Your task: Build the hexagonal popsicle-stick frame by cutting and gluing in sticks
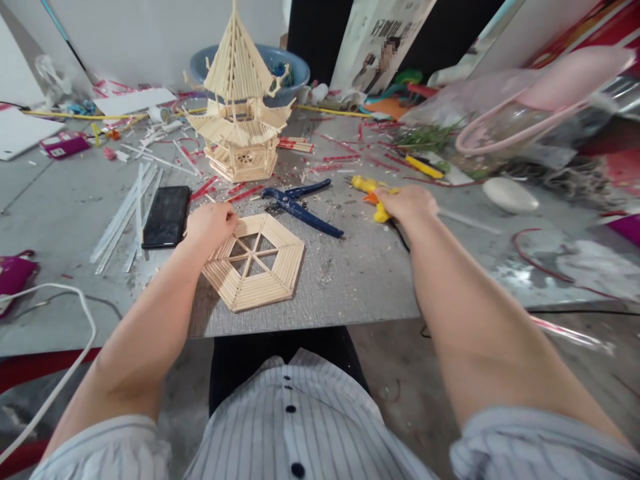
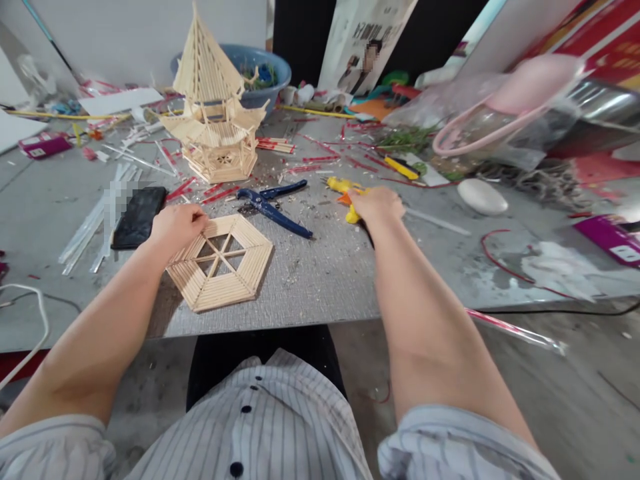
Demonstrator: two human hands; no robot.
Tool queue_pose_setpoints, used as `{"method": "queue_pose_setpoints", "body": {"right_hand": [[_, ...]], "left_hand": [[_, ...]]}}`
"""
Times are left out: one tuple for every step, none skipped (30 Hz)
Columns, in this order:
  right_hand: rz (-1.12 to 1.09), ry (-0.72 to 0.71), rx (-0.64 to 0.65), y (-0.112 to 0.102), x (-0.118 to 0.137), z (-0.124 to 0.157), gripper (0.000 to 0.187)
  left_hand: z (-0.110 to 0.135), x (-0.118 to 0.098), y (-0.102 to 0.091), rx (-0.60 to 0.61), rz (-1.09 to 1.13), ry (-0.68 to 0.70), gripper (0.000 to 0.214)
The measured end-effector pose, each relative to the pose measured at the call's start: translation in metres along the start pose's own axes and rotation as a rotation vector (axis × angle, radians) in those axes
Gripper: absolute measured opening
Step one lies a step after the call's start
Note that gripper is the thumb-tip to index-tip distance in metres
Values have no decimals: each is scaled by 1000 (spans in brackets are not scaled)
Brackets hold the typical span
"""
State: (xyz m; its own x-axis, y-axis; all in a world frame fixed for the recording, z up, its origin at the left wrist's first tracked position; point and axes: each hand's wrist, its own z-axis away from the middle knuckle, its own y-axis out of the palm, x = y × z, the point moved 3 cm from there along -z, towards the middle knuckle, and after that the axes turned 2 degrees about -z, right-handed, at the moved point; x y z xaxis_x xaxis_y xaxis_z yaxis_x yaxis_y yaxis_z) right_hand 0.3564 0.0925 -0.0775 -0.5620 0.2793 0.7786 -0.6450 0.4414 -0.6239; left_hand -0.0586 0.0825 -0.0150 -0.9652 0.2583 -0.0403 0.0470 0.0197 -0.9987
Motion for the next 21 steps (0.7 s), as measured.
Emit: {"method": "queue_pose_setpoints", "body": {"right_hand": [[79, 50, -119, -4, 2, 2, 50], [153, 78, -213, -7, 6, 6, 51], [197, 70, -267, -8, 13, 11, 49], [234, 24, -259, -7, 22, 16, 44], [284, -34, -207, -5, 33, 21, 38], [344, -69, -178, -3, 44, 26, 32], [400, -118, -153, -1, 55, 31, 28], [439, -168, -131, 2, 67, 36, 23], [475, -206, -104, 6, 77, 40, 21], [512, -252, -56, 11, 87, 44, 21], [534, -305, -8, 17, 96, 47, 23], [552, -341, 41, 23, 103, 50, 25], [567, -380, 82, 30, 109, 53, 26], [583, -426, 127, 38, 115, 56, 27], [601, -472, 175, 46, 120, 59, 28], [625, -519, 229, 55, 123, 62, 29], [650, -575, 280, 63, 127, 66, 30], [656, -614, 313, 70, 129, 69, 31], [659, -647, 341, 77, 132, 72, 31], [660, -680, 363, 83, 134, 74, 32], [661, -711, 386, 88, 136, 76, 33]], "left_hand": [[0, 1, 0, -5, 6, -9, 36], [0, 2, 0, -11, 12, -18, 37], [0, 3, 0, -18, 18, -27, 38], [-1, 3, 0, -26, 24, -33, 38], [-1, 4, 0, -34, 30, -37, 39], [-2, 4, 1, -42, 38, -36, 39], [-3, 4, 2, -54, 45, -43, 39], [-4, 5, 3, -71, 54, -57, 39], [-5, 6, 5, -89, 65, -77, 38], [-6, 7, 6, -116, 76, -122, 37], [-6, 8, 7, -130, 89, -147, 35], [-7, 8, 9, -135, 102, -157, 34], [-7, 9, 10, -141, 114, -157, 34], [-7, 9, 11, -148, 124, -157, 34], [-7, 9, 12, -148, 127, -158, 33], [-6, 9, 12, -147, 125, -161, 33], [-5, 9, 12, -141, 119, -166, 33], [-4, 8, 13, -128, 111, -171, 33], [-3, 8, 13, -115, 100, -176, 33], [-2, 7, 13, -97, 87, -173, 32], [0, 6, 13, -76, 74, -163, 31]]}}
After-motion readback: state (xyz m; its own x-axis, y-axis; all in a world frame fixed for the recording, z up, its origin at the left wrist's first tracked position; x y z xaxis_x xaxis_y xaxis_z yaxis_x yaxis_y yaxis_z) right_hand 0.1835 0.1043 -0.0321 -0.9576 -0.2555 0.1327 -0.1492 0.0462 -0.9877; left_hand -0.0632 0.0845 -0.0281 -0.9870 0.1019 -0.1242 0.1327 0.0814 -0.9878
